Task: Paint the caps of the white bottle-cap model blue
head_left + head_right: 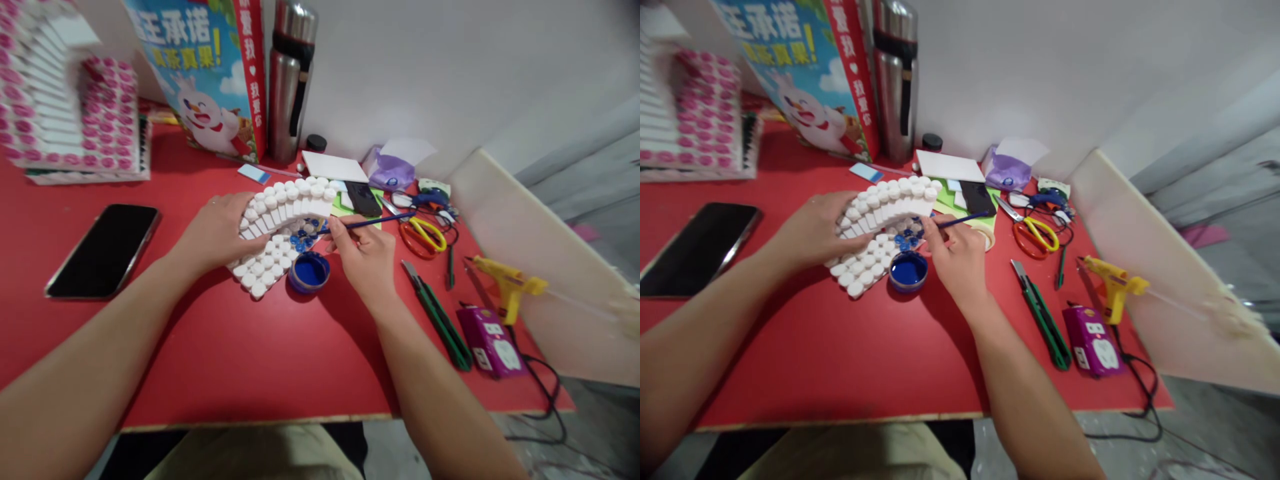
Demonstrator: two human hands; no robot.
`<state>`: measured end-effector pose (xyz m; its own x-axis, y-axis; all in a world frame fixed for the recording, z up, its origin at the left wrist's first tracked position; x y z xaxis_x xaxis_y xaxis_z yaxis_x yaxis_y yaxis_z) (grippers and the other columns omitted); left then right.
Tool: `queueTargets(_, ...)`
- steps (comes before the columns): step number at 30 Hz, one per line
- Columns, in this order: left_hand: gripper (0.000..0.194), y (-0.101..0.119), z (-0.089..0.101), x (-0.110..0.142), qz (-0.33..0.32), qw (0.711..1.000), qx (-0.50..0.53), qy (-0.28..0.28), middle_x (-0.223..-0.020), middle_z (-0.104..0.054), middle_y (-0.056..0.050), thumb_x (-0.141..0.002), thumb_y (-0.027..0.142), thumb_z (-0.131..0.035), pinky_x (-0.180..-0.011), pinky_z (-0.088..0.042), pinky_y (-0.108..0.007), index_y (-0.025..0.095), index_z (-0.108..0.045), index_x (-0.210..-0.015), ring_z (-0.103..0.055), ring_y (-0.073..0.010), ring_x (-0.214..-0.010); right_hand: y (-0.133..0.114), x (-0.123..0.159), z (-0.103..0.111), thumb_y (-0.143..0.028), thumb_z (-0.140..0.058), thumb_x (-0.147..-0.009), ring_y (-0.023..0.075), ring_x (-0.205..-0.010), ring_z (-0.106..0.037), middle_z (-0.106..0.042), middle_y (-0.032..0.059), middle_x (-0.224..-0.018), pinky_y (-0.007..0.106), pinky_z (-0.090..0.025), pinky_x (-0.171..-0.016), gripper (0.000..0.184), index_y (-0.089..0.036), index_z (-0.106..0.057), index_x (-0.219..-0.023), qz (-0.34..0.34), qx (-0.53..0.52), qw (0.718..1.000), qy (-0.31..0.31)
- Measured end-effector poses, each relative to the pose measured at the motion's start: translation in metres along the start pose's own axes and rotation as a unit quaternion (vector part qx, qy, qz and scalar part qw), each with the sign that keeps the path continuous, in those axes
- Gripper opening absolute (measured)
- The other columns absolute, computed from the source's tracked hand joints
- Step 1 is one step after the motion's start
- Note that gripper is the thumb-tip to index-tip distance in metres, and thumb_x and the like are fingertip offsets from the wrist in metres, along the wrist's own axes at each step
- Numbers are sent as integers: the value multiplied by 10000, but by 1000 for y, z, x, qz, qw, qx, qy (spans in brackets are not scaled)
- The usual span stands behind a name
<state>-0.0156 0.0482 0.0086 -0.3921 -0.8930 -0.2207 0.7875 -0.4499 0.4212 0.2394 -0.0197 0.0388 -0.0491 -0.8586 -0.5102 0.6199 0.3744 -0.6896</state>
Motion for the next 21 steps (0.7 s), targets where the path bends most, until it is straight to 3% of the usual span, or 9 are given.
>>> queueTargets(3,671,0,0,0,0,1000,-2,4,-1397,-714,-128,-855,500,-686,-1129,-539,-603,330,-571,-1494,-654,-420,-1333,1,-1,1,-412,-671,-1059,181,-648,-777,-810,10,-710,298,-560,-667,272,-206,-774,-916,-5,-3,1000,3)
queueTargets(8,688,2,1,2,7,1000,-21,0,-1426,-699,-191,-889,497,-633,-1153,-512,-576,147,-575,-1478,-640,-426,-1337,2,-1,1,-395,-674,-1058,169,-610,-766,-813,6,-719,294,-545,-639,260,-207,-766,-903,-6,-15,1000,9)
queueTargets(21,689,6,3,2,13,999,-29,-10,-1445,-685,-202,-896,483,-656,-1163,-491,-538,123,-580,-1479,-639,-413,-1330,-1,1,0,-432,-672,-1060,177,-650,-773,-810,18,-735,299,-555,-656,284,-204,-774,-927,-6,-9,1000,2)
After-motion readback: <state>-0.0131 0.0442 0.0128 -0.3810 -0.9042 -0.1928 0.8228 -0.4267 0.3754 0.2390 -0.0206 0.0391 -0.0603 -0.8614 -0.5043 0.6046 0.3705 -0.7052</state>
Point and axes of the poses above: each hand's wrist, its own x-axis away from the middle knuckle, its own z-axis out of the back of the hand, y = z × x, the point moved 2 cm from there along -x, towards the middle knuckle
